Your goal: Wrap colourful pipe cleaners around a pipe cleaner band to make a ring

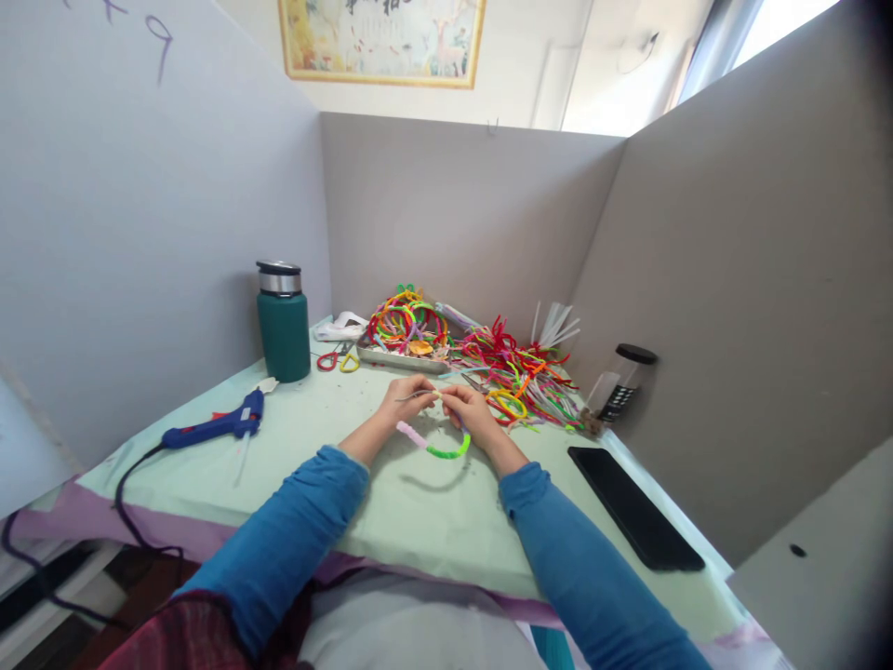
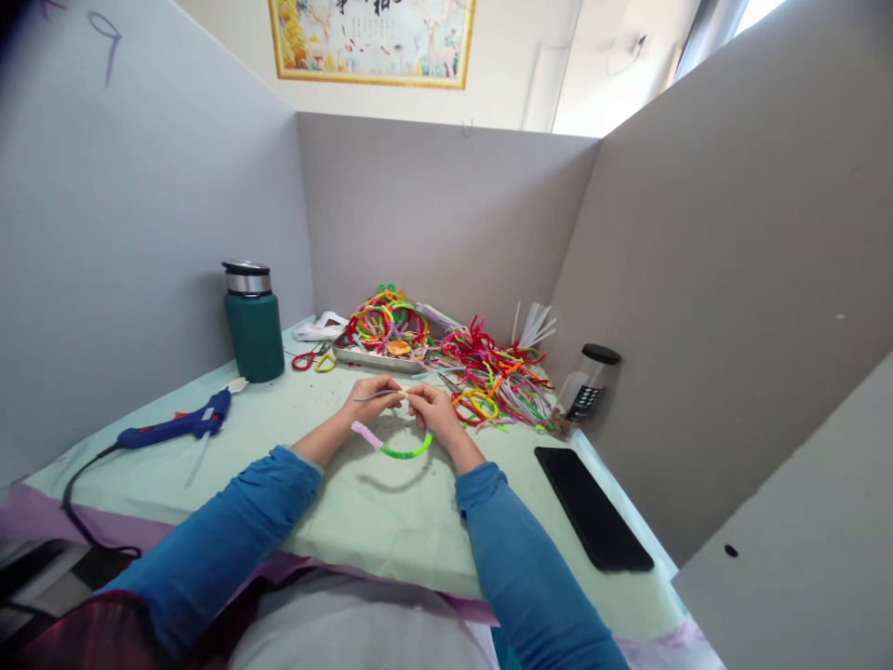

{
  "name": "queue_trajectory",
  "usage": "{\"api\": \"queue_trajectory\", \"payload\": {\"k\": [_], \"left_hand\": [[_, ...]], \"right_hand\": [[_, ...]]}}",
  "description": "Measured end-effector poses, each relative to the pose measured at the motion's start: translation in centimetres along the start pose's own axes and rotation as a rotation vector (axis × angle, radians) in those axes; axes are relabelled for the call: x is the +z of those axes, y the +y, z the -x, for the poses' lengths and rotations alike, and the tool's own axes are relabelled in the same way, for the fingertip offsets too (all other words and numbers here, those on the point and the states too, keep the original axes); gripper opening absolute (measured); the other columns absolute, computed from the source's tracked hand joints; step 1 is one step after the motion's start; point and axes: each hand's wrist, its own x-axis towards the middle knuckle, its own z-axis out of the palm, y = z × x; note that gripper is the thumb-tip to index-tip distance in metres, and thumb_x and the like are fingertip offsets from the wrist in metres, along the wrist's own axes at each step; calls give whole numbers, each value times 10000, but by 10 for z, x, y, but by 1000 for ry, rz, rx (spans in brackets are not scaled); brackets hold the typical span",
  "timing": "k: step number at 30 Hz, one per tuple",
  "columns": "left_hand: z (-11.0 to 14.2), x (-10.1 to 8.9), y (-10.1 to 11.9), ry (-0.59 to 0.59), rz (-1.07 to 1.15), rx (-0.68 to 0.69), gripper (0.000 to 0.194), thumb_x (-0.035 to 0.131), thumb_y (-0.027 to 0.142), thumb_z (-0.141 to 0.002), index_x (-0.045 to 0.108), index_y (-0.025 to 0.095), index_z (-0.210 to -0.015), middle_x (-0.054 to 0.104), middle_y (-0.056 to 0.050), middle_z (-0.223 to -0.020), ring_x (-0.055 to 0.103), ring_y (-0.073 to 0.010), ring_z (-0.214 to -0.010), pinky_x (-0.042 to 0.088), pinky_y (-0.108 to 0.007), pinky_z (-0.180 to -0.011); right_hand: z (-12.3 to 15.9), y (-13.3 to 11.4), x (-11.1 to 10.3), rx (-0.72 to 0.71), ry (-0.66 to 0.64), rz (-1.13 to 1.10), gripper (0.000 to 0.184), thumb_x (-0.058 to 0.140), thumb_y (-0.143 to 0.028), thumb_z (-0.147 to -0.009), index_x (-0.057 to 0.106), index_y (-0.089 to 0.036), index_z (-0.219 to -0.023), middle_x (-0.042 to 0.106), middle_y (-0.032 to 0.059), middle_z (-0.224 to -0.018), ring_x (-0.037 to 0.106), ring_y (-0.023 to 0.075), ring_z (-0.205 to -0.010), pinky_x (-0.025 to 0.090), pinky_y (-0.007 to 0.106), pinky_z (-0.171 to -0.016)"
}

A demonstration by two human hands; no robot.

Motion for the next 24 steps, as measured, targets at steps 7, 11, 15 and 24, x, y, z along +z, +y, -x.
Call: {"api": "queue_trajectory", "payload": {"k": [7, 11, 15, 24], "left_hand": [[4, -2, 10, -37, 33, -129, 191, 634, 333, -748, 640, 143, -738, 621, 6, -511, 626, -129, -508, 457, -198, -507], [7, -4, 20, -57, 28, -142, 209, 621, 338, -755, 633, 137, -697, 587, 20, -473, 577, -108, -454, 419, -189, -475], [7, -4, 25, -63, 9, -163, 219, 629, 345, -744, 641, 133, -687, 560, 33, -456, 528, -96, -413, 380, -193, -448], [3, -4, 11, -141, 52, -137, 299, 604, 411, -759, 676, 123, -732, 556, 28, -470, 507, -94, -403, 378, -199, -451]], "right_hand": [[0, -1, -1, 13, 5, 15, 186, 646, -348, -715, 632, -170, -767, 533, -34, -554, 382, 72, -388, 244, 230, -394], [0, -1, -1, 20, -7, 23, 188, 638, -360, -724, 621, -178, -768, 528, -37, -555, 376, 72, -384, 244, 231, -393], [0, -1, 0, 22, -21, 38, 195, 639, -369, -725, 601, -181, -760, 529, -41, -551, 372, 72, -388, 248, 227, -393], [-1, 0, -1, 30, 36, 70, 211, 638, -379, -720, 573, -180, -700, 524, -39, -525, 365, 74, -375, 240, 227, -387]]}}
